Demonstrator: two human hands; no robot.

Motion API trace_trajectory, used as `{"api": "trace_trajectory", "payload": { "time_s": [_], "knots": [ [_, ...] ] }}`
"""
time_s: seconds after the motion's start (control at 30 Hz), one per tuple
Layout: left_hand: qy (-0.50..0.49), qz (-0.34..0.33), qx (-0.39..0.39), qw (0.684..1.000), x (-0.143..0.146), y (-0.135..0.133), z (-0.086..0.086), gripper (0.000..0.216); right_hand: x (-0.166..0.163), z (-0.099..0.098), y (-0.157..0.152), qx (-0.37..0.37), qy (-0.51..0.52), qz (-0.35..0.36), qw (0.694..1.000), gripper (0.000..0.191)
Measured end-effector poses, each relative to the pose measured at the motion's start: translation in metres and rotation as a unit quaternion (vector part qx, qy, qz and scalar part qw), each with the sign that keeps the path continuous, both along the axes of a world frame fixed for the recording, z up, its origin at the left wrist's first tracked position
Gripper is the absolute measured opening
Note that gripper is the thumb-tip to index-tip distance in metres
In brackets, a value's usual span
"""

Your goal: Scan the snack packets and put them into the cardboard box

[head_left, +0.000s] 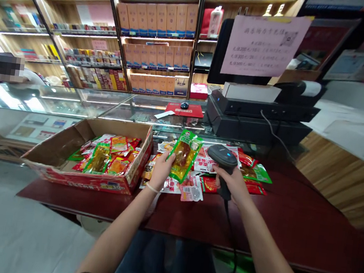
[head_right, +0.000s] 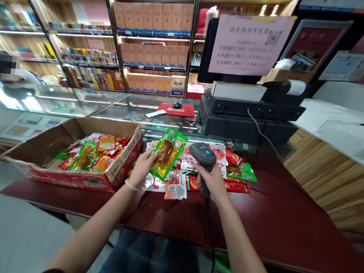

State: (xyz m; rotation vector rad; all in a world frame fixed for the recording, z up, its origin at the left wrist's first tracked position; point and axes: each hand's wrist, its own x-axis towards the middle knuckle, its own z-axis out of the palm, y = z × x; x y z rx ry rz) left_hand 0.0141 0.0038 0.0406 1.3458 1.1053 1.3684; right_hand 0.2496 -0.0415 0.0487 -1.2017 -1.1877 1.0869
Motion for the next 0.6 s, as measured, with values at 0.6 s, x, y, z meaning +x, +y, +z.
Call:
{"api": "trace_trajectory", "payload": {
  "time_s": [0.6],
  "knots": [
    [-0.355, -0.123, -0.192, 0.907, 0.030, 0.065, -0.028, 0.036, 0.006, -0.012, 0.042, 0.001, 0.021, 0.010, 1.000, 0.031]
  ]
}}
